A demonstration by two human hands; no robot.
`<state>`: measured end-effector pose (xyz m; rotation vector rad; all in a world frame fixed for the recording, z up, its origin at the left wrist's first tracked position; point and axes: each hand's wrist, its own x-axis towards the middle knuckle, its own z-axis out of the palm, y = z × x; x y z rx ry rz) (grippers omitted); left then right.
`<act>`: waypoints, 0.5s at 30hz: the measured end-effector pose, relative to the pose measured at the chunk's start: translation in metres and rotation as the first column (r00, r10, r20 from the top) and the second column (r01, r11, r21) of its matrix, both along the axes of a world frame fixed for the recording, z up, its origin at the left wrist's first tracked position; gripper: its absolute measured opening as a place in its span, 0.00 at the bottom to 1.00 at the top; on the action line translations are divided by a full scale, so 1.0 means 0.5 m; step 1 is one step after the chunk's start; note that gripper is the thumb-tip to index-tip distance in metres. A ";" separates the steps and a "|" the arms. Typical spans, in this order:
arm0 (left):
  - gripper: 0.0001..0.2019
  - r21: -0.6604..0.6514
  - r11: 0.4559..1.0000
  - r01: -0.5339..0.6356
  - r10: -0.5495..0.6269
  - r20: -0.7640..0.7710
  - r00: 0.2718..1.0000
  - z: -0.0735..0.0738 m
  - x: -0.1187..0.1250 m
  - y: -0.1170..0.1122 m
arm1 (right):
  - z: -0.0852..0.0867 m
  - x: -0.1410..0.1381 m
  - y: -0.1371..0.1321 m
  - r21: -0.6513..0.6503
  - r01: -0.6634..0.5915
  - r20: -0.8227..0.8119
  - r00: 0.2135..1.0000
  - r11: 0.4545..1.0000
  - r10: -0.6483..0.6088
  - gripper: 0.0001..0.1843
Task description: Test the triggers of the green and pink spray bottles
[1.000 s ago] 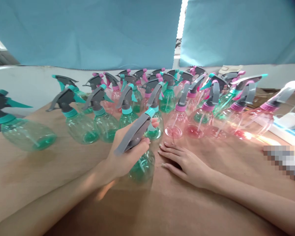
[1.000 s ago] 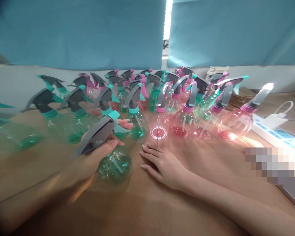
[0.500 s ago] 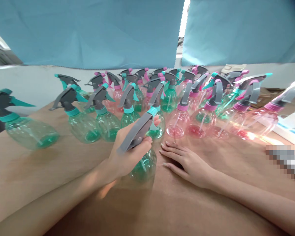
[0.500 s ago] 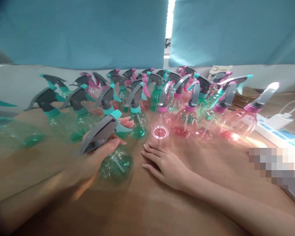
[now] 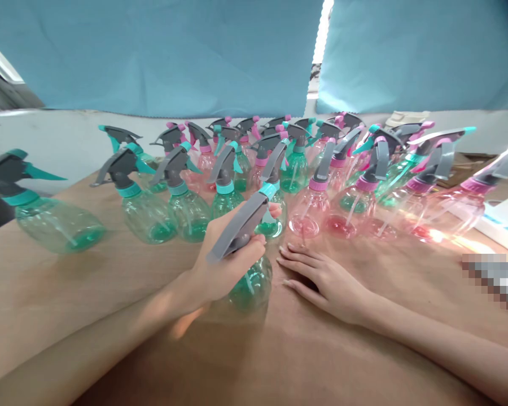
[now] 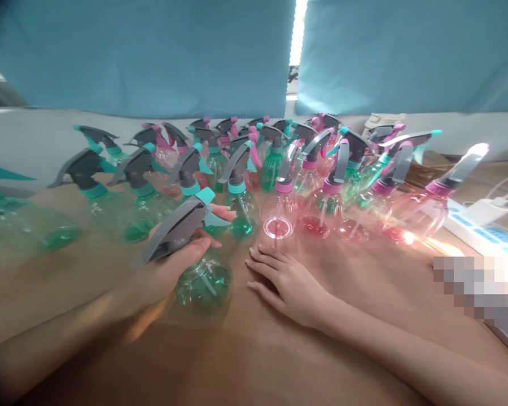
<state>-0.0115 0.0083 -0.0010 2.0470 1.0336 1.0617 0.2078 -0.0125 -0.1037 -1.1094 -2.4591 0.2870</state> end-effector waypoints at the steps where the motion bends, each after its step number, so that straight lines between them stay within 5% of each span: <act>1: 0.16 -0.006 1.000 -0.006 0.006 0.005 1.000 0.000 0.000 0.000 | 0.000 0.000 0.000 0.002 -0.001 -0.001 1.000 1.000 0.001 0.24; 15: 0.19 -0.091 0.996 -0.017 0.018 0.011 1.000 0.005 0.000 -0.003 | -0.003 0.001 0.000 0.002 -0.005 -0.046 0.999 1.000 0.005 0.23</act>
